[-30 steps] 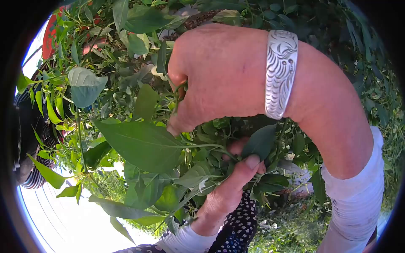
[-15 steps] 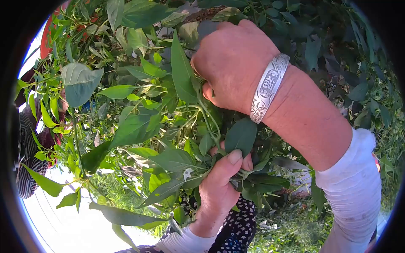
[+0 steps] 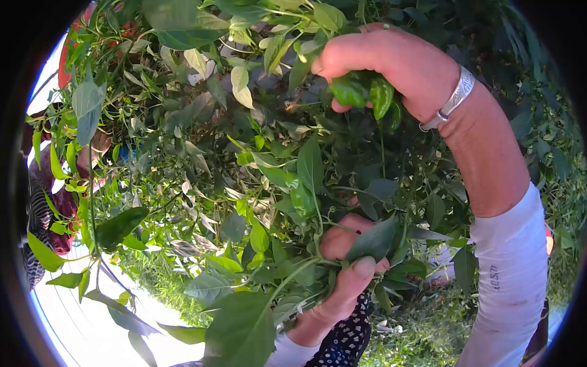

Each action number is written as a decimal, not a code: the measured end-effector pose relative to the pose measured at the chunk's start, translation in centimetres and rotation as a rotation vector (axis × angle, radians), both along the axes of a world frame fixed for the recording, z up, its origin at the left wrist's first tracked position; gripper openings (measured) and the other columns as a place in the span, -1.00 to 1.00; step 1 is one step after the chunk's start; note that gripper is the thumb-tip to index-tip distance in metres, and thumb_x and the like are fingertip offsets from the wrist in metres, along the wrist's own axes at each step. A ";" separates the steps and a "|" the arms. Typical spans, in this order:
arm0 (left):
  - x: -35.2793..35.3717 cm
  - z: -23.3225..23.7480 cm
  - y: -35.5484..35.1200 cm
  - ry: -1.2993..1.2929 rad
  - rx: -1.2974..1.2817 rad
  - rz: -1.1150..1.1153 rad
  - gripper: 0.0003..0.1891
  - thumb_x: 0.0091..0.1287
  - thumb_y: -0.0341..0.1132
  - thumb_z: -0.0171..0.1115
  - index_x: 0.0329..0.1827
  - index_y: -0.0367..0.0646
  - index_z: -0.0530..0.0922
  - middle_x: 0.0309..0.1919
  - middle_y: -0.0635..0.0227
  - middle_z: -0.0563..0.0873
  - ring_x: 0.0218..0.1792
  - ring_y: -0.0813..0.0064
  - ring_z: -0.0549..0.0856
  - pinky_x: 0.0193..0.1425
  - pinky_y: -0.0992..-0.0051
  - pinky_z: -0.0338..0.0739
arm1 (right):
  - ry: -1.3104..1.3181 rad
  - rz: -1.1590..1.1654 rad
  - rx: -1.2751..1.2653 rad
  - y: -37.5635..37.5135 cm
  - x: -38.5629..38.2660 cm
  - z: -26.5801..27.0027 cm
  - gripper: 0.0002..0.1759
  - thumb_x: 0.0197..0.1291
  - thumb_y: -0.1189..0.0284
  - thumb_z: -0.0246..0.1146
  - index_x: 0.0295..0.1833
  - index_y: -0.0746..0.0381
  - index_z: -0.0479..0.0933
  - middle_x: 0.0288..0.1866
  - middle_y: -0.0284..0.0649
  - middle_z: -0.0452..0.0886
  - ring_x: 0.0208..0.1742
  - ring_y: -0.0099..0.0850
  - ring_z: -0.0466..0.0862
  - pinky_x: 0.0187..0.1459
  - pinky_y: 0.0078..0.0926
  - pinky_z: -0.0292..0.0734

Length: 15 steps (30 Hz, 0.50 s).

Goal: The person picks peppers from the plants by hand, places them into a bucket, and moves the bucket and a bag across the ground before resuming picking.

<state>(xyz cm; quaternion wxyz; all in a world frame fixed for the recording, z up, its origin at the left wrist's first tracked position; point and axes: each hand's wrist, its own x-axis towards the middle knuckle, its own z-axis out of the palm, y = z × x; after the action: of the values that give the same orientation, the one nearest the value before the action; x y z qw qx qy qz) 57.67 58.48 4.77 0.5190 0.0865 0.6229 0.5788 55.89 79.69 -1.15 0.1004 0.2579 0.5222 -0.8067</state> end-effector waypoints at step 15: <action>-1.1 0.4 -0.1 -0.031 0.020 0.189 -0.73 0.19 -0.12 0.13 -0.46 -0.14 0.56 -0.39 0.29 0.59 -0.14 0.36 0.53 0.05 0.31 0.33 | -0.059 0.806 0.068 -2.9 3.7 5.8 -0.76 -0.19 0.46 0.27 -0.31 0.33 0.57 -0.41 -0.15 0.61 -0.38 -0.33 0.65 -0.42 -0.40 0.49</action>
<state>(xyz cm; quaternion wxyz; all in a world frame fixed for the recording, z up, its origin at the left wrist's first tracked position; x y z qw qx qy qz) 56.54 58.43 5.16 0.4707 0.0235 0.6146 0.6326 59.59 76.79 4.65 0.4152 0.0589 0.6046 -0.6772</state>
